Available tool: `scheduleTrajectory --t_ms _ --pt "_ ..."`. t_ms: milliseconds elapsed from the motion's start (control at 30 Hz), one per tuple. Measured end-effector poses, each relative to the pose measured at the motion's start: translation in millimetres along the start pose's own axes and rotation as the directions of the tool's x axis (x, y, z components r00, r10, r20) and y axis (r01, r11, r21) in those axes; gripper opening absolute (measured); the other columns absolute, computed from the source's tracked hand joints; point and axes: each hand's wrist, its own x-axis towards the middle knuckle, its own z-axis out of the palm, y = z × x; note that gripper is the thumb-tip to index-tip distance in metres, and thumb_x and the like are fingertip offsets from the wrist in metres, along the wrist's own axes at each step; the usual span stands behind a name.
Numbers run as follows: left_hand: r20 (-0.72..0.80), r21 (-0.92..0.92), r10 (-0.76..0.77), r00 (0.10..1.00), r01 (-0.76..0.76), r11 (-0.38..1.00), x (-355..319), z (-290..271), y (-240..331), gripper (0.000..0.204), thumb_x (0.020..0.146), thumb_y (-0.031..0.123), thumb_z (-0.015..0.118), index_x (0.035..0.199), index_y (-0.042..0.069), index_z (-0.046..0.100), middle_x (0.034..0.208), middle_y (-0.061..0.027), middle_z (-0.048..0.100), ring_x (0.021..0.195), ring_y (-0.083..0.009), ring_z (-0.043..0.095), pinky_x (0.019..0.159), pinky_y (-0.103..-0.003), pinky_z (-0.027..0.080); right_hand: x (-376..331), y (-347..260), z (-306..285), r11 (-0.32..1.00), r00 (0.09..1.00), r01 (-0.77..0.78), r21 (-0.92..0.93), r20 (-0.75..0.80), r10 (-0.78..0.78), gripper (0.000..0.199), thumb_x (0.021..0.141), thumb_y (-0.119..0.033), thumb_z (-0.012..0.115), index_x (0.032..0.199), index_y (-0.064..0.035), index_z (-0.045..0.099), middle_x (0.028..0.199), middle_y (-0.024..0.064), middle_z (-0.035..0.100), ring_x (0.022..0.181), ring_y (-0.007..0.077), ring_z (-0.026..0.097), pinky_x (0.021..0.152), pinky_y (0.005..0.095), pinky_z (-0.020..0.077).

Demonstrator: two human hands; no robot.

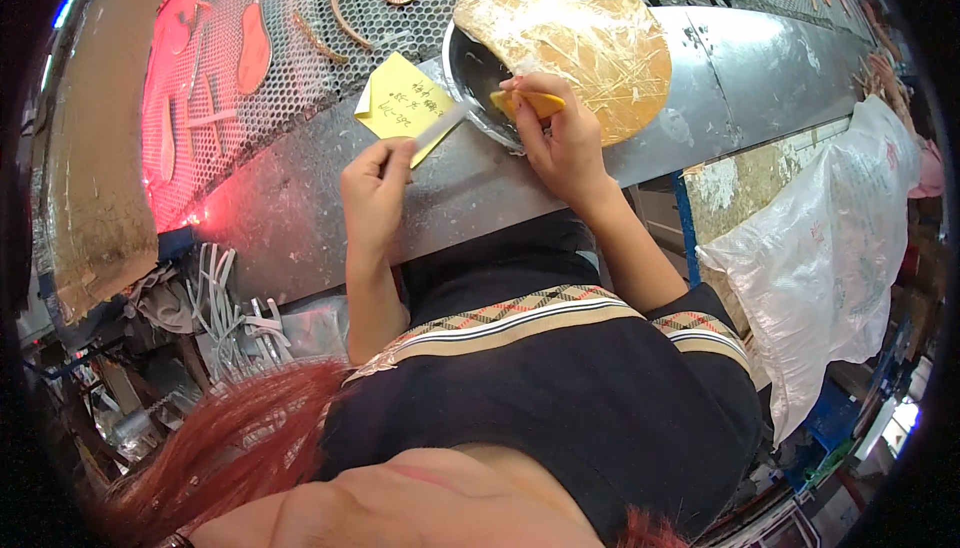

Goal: Applying glue to thin material strips used for shoe manufacturing.

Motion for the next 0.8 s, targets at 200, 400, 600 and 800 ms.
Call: scheduleTrajectory --t_ms 200,400,600,800 --pt "-0.134 -0.780 0.061 0.989 -0.143 0.609 11.0 5.8 8.3 0.015 0.094 0.003 0.050 0.108 -0.002 0.051 0.103 -0.0175 0.063 0.096 -0.0259 0.063 0.090 -0.038 0.050 -1.5 -6.3 -9.9 0.997 0.985 0.063 -0.038 0.161 -0.056 0.029 0.084 0.005 0.060 0.110 -0.0028 0.049 0.097 0.0133 0.066 0.087 0.0217 0.067 0.076 0.0296 0.0518" --pt "-0.145 -0.902 -0.202 0.969 -0.046 0.430 19.1 34.5 5.7 0.022 0.095 0.001 0.046 0.112 0.001 0.032 0.115 -0.0265 0.053 0.108 -0.0384 0.058 0.095 -0.050 0.050 -5.3 -11.1 3.7 0.970 0.975 0.046 0.237 -0.220 0.007 0.025 0.083 0.008 0.058 0.102 -0.0038 0.046 0.096 0.0170 0.064 0.085 0.0203 0.064 0.076 0.0287 0.0509" --pt "-0.169 -0.883 -0.222 0.960 -0.047 0.467 15.6 38.6 0.7 0.021 0.095 0.000 0.045 0.112 0.000 0.033 0.114 -0.0250 0.054 0.109 -0.0381 0.057 0.095 -0.049 0.050 -10.1 -10.2 12.1 0.990 0.988 0.122 0.075 -0.099 -0.115 0.026 0.080 0.007 0.061 0.099 -0.0039 0.047 0.096 0.0155 0.063 0.082 0.0212 0.064 0.073 0.0287 0.0507" --pt "-0.207 -0.849 -0.298 0.932 -0.019 0.529 29.3 18.9 -16.1 0.009 0.093 0.008 0.053 0.099 0.005 0.047 0.093 -0.0091 0.058 0.081 -0.0183 0.059 0.071 -0.033 0.050 -10.5 -6.6 2.5 0.998 0.994 0.026 -0.065 -0.108 -0.033 0.020 0.083 0.006 0.057 0.098 -0.0032 0.048 0.093 0.0131 0.062 0.082 0.0190 0.063 0.072 0.0279 0.0502"
